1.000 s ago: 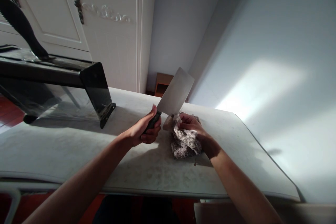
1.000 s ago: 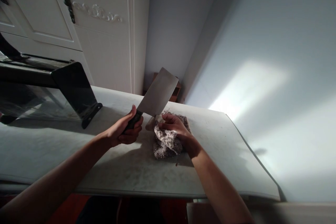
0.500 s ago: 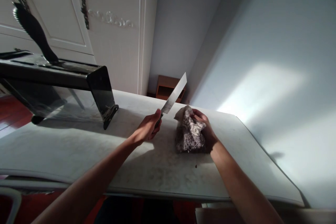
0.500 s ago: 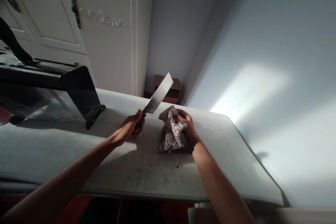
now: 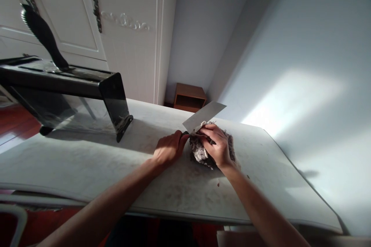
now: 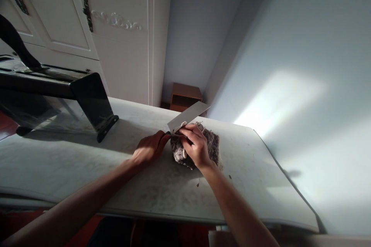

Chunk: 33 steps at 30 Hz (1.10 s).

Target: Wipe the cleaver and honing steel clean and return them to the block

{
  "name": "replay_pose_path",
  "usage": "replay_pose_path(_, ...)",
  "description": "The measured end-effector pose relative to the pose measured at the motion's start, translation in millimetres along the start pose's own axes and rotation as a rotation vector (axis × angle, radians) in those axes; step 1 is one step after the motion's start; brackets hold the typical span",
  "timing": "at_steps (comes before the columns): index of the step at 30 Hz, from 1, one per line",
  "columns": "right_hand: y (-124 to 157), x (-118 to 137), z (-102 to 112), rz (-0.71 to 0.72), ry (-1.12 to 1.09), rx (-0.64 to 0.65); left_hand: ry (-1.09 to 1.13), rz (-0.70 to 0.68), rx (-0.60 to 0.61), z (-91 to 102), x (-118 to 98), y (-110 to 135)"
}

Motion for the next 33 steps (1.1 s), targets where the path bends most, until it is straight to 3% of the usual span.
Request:
replay_pose_path(7, -2, 0, -1, -0.015, 0.085, 0.058, -0.132, -0.032, -0.013, 1.0, -2, 3)
replay_pose_path(18, -1, -52, 39, -0.267, 0.206, -0.308, -0.171, -0.029, -0.049, 7.0, 5, 2)
replay_pose_path(28, 7, -99, 72, -0.500, -0.052, -0.624, -0.040, 0.040, -0.022, 12.7, 7, 1)
replay_pose_path(33, 10, -100, 66, -0.670, -0.302, -0.639, 0.249, 0.026, -0.023, 11.9, 7, 1)
Point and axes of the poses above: each hand's wrist, its own y-axis away from the middle knuckle, its own z-axis out of the back of the hand, x = y × z, the point moved 4 cm from there along -y, towards the middle knuckle, and after that the axes turned 6 degrees about z, right-handed, at the moved point
